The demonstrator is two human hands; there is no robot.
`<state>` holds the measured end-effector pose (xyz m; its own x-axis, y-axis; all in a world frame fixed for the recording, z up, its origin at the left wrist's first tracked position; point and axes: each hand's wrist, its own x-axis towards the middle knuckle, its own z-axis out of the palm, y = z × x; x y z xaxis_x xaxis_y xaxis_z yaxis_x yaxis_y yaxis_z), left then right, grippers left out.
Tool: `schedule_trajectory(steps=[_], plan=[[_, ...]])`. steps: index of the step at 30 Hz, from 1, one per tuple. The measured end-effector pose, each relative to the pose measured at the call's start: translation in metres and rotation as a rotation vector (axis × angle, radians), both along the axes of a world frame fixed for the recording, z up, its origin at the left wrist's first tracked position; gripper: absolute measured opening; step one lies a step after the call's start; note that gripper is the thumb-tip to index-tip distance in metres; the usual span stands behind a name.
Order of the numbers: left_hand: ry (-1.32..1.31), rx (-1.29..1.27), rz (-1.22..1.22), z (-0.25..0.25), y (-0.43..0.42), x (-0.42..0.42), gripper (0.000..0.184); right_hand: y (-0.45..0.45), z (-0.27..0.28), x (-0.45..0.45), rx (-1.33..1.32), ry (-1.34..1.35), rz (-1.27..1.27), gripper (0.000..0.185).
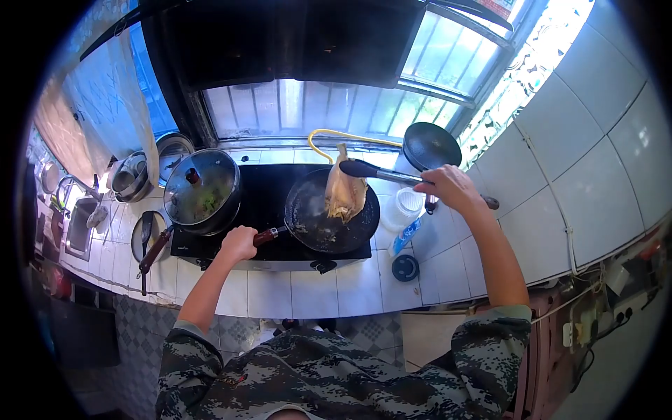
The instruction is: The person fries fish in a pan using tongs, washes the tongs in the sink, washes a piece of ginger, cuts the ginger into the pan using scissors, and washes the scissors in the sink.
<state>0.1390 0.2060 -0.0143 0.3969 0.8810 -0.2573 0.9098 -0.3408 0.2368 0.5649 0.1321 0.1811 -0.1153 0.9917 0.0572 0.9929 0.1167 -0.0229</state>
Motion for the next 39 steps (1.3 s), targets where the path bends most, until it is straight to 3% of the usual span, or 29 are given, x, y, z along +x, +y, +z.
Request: schedule_trajectory(steps=[6,9,20,22,28,31,32,34,39], plan=[[-0.002,-0.013,0.0,0.005,-0.002,0.002,0.021,0.019,0.021,-0.005,-0.051,-0.146,-0.119,0.034],[0.017,-0.024,-0.007,0.003,-0.003,0.005,0.021,0.019,0.013,-0.014,0.014,-0.264,-0.032,0.033],[-0.022,-0.036,-0.042,-0.009,-0.008,0.005,0.022,-0.04,-0.08,-0.092,0.167,-0.604,0.111,0.036],[-0.041,-0.029,-0.062,-0.005,-0.011,0.005,0.022,-0.05,-0.09,-0.108,0.082,-0.556,0.104,0.038],[-0.106,-0.088,-0.144,-0.016,-0.013,0.0,0.025,-0.068,-0.136,-0.124,0.149,-0.685,0.155,0.018],[-0.498,-0.79,-0.061,-0.014,-0.012,-0.011,0.032,-0.078,-0.143,-0.133,0.315,-0.801,0.219,0.02],[-0.495,-0.786,-0.067,-0.018,-0.015,-0.015,0.032,-0.083,-0.147,-0.134,0.318,-0.802,0.212,0.02],[-0.771,-1.12,0.057,-0.027,-0.022,-0.017,0.03,-0.094,-0.151,-0.136,0.284,-0.795,0.221,0.021],[-0.88,-1.129,0.122,-0.034,-0.035,-0.014,0.028,-0.115,-0.153,-0.141,0.24,-0.676,0.121,0.029]])
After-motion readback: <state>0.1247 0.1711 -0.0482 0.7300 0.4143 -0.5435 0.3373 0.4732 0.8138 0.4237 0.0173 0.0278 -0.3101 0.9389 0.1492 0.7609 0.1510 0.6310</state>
